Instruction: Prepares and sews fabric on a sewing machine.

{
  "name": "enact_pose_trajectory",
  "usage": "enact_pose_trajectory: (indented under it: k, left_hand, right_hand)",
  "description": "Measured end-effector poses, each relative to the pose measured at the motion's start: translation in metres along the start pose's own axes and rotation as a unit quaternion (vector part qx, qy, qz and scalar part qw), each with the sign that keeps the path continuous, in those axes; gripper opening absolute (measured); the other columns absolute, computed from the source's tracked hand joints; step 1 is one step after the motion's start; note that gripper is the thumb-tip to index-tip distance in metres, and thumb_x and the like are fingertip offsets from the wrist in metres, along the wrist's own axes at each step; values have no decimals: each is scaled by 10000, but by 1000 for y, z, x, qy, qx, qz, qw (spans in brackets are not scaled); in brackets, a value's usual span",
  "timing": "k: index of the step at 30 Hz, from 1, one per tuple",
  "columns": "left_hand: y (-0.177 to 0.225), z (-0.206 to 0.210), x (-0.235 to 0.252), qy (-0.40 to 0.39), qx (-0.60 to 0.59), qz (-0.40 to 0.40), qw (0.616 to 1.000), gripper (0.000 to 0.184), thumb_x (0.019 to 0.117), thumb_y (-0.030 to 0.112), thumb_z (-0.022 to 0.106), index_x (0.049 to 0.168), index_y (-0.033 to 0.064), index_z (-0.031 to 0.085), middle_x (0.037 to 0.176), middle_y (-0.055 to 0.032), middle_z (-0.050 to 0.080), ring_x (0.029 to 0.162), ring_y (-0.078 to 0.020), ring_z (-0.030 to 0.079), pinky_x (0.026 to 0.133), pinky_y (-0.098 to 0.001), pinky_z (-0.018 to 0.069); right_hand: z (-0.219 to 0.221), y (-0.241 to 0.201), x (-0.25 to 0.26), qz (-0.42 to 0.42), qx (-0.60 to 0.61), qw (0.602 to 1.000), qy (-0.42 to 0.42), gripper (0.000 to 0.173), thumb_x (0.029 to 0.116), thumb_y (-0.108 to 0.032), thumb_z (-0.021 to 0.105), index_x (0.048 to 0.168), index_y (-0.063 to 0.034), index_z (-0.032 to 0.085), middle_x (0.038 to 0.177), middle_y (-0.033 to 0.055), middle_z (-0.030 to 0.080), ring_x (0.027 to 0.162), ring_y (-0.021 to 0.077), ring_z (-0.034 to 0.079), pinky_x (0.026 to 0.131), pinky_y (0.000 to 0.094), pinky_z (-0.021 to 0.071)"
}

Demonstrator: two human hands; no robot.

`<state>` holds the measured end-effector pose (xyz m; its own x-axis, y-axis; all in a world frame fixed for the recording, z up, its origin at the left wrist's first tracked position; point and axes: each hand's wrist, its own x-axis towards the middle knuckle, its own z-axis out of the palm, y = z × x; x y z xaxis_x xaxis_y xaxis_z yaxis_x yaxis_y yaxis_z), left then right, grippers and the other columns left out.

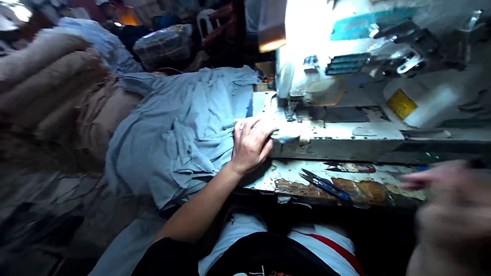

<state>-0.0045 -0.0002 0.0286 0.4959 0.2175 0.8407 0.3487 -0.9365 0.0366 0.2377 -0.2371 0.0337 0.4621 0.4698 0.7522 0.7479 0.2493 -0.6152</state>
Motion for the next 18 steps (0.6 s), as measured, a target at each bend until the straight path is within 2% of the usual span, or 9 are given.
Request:
enact_pose_trajectory:
  k: [1, 3, 5, 9, 11, 13, 14, 16, 18]
  left_hand:
    - [1, -11, 15, -47, 26, -26, 998, 361, 952, 186, 565, 1274, 134, 720, 1289, -42, 709, 1358, -313, 529, 1163, -605, 273]
    - [7, -28, 49, -171, 95, -59, 979, 438, 911, 136, 631, 1345, 155, 681, 1425, -26, 637, 1468, -379, 403, 1155, -712, 198]
    - [14, -30, 77, -266, 158, -71, 948, 405, 905, 90, 670, 1303, 160, 699, 1419, -31, 638, 1499, -401, 346, 1158, -746, 152]
    - [-6, -4, 107, -305, 162, -69, 936, 188, 958, 86, 617, 1073, 93, 766, 1204, -65, 723, 1369, -348, 502, 1185, -699, 128]
    - [-36, 14, 122, -277, 145, -89, 946, 167, 930, 90, 650, 1034, 28, 765, 1101, -140, 736, 1289, -393, 556, 1182, -689, 148]
    - [-71, 27, 139, -294, 155, -173, 927, 227, 943, 113, 635, 1103, 1, 751, 1170, -209, 719, 1330, -438, 525, 1198, -695, 153]
    - [-84, 24, 145, -321, 145, -235, 906, 266, 944, 115, 622, 1153, -7, 733, 1217, -239, 695, 1347, -447, 507, 1195, -696, 172]
    - [-95, -4, 144, -318, 50, -331, 887, 296, 967, 171, 627, 1171, -31, 701, 1185, -246, 691, 1203, -395, 626, 1067, -628, 418]
    - [-73, -42, 111, -254, -175, -441, 843, 240, 1006, 205, 649, 1154, 16, 650, 995, -59, 715, 900, -131, 700, 837, -341, 584]
  right_hand:
    - [25, -2, -21, -46, -60, 996, -45, 272, 1020, -180, 590, 935, 28, 743, 895, 102, 746, 860, 143, 705, 826, 287, 562]
    - [62, 2, -52, -63, -152, 976, -145, 338, 982, -202, 566, 1169, 11, 751, 1121, 205, 748, 1055, 401, 706, 947, 544, 533]
    - [80, 11, -71, -59, -203, 960, -185, 409, 951, -180, 499, 1254, -22, 725, 1119, 218, 735, 1064, 474, 682, 957, 658, 483]
    - [90, 23, -68, -80, -209, 958, -181, 403, 916, -200, 475, 1148, -98, 787, 958, 183, 712, 950, 438, 664, 918, 646, 436]
    - [94, 28, -61, -94, -188, 962, -174, 385, 952, -199, 459, 1103, -112, 802, 910, 144, 714, 935, 390, 673, 950, 611, 433]
    - [91, 26, -60, -70, -130, 979, -143, 361, 1024, -197, 468, 1132, -60, 784, 928, 133, 736, 935, 265, 693, 991, 441, 489]
    - [88, 21, -56, -59, -90, 987, -118, 355, 1062, -200, 478, 1172, -4, 753, 950, 162, 716, 900, 194, 672, 920, 302, 516]
    - [80, 4, -41, -53, -51, 990, -120, 466, 1115, -313, 417, 1303, 35, 664, 1099, 241, 708, 977, 158, 665, 915, 204, 496]
    - [73, -11, -26, -68, -75, 983, -153, 605, 1104, -501, 335, 1364, -59, 656, 945, 197, 653, 809, 189, 620, 732, 276, 510]
